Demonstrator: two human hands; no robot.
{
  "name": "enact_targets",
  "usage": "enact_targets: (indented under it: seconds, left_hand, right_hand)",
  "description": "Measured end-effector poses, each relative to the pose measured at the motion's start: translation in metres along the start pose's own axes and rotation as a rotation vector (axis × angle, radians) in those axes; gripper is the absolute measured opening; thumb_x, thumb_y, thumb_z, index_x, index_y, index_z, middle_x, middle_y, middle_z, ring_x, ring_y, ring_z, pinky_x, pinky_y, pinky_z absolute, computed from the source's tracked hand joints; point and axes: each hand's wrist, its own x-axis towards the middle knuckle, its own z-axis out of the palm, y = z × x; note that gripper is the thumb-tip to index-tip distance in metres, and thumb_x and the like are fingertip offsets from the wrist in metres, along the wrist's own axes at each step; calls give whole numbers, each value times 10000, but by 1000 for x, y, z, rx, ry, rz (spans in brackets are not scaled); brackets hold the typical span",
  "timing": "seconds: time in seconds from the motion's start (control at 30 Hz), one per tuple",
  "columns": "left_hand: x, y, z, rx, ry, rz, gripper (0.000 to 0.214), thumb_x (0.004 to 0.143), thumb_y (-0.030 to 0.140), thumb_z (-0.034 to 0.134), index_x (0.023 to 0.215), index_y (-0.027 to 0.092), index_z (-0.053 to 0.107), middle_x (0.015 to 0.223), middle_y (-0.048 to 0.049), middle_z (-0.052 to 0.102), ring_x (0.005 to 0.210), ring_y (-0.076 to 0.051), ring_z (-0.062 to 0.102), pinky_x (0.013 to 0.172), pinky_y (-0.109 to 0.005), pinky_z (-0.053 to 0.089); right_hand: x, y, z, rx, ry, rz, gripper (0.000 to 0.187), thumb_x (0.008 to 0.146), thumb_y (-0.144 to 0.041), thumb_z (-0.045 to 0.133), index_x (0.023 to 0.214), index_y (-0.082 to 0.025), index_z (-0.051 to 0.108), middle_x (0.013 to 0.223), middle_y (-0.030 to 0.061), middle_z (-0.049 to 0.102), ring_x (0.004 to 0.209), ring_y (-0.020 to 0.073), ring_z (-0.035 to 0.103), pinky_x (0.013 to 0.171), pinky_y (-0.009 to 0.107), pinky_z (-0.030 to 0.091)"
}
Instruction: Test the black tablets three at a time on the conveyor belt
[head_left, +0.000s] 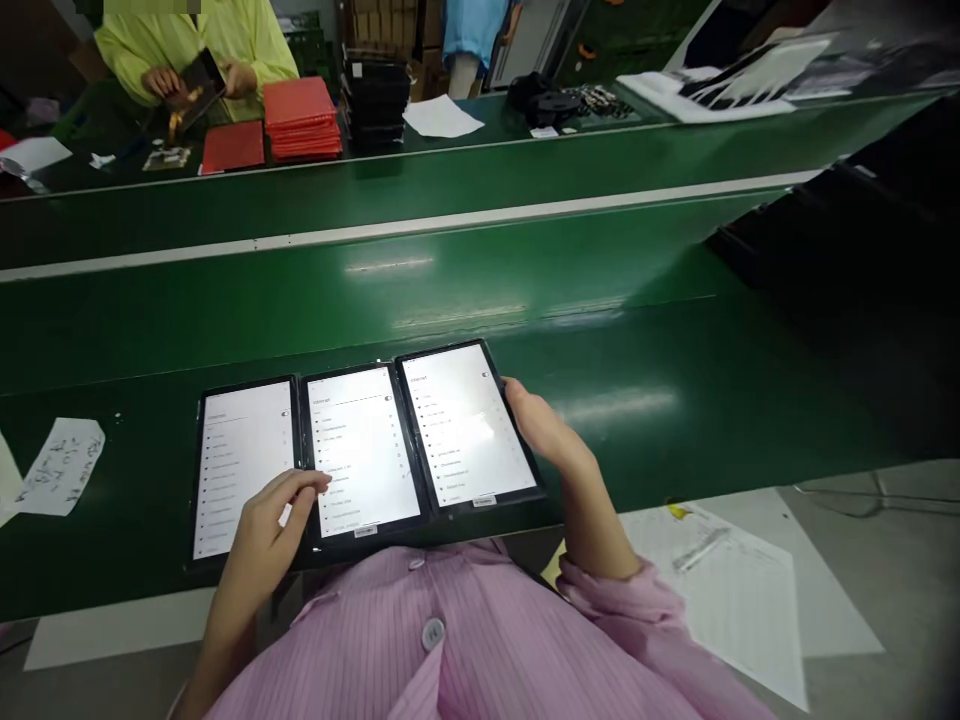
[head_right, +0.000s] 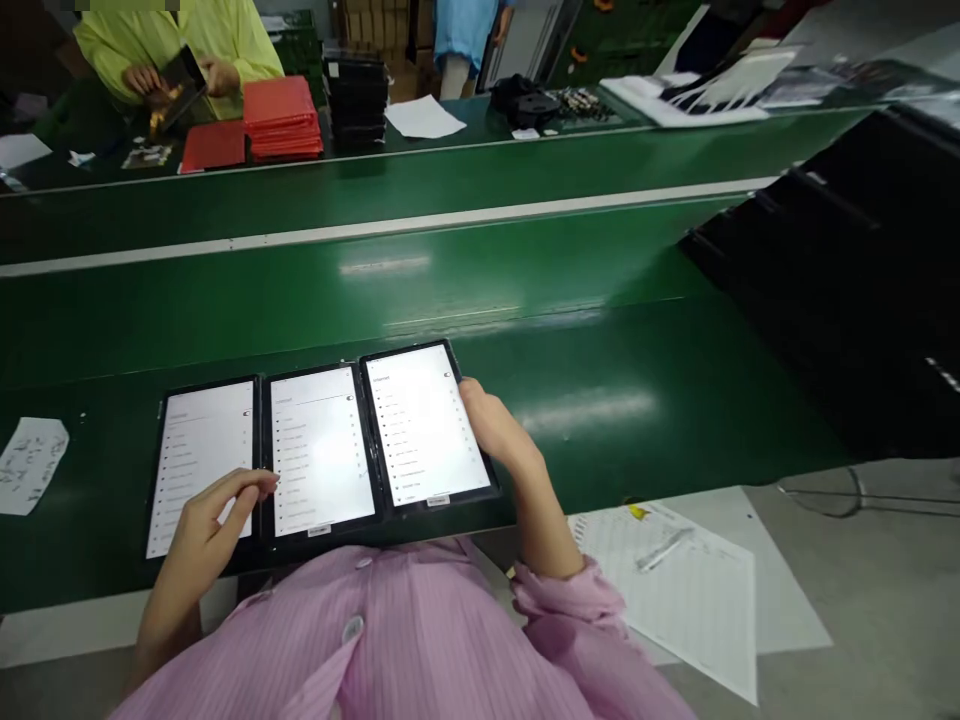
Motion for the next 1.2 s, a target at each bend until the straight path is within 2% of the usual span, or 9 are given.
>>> enact_targets:
  seconds: [0.17,0.23,0.33,0.5,0.7,0.83,0.93,1.07,1.2]
  left_hand:
    - [6,-9,22,227,152,127,338,999,388,445,1135,224,707,1114,-77,712,1087,-252,628,943,-408,508]
    - [3,-19,31,293,228,148,339,1001,371,444,1159,208,696,1136,-94,701,1099,-268,616,953,-437,502]
    - [-1,-25,46,441,371,147,348,999,348,453,1199,173,678,1249,-150,649,1181,-323,558,1023,-536,434]
    - [-3,-17,59,619,468,44,398,1005,370,442,1262,152,653,1480,-207,478,1357,-415,396,1097,-688,250]
    - [-3,-17,56,699,366,-16,404,1010,420,448,1322,280,663,1618,-154,306,1450,-436,255,1095,-767,150]
    - [-3,-21,45,666,237,23,439,982,501,507,1400,391,585,1698,-82,42,1515,-461,92,1104,-796,93]
    - [-5,-25,33,657,316,-37,541,984,546,475,1493,365,472,1693,-108,-99,1517,-509,11,1064,-841,33]
    - [-9,-35,17,677,527,-219,696,997,589,399,1602,284,242,1662,-222,-144,1469,-553,199,1004,-879,-23]
    - [-13,-41,10,670,530,-198,767,990,636,360,1618,230,188,1649,-262,87,1349,-478,440,1063,-834,-19]
  right_hand:
    - [-56,-15,11,-595,247,-492,591,1003,-546,430,1482,-204,492,1456,181,510,1352,370,449,1125,554,356]
    - [-74,-21,24,-679,222,-677,485,1012,-496,449,1449,-304,534,1509,145,446,1391,362,403,1136,598,310]
    - [-86,-25,47,-778,135,-811,493,960,-632,476,1383,-407,593,1607,122,301,1447,414,294,1133,716,176]
    - [-83,-25,55,-821,82,-818,471,928,-688,474,1216,-402,713,1577,114,374,1449,399,289,1135,744,76]
    - [-83,-21,28,-715,371,-795,432,994,-595,425,1089,-354,771,1461,76,499,1363,358,406,1152,703,94]
    - [-80,-20,30,-711,455,-801,393,1003,-532,455,1104,-320,769,1441,93,498,1334,366,429,1148,698,103]
    - [-77,-21,37,-709,460,-841,386,1011,-496,454,1135,-292,757,1440,114,482,1326,368,433,1143,694,132]
    - [-73,-22,41,-711,466,-859,371,1013,-467,455,1176,-286,735,1443,118,470,1321,363,429,1143,693,134]
    - [-71,-22,38,-709,517,-820,359,1019,-431,439,1209,-293,711,1437,111,474,1325,355,426,1147,684,133]
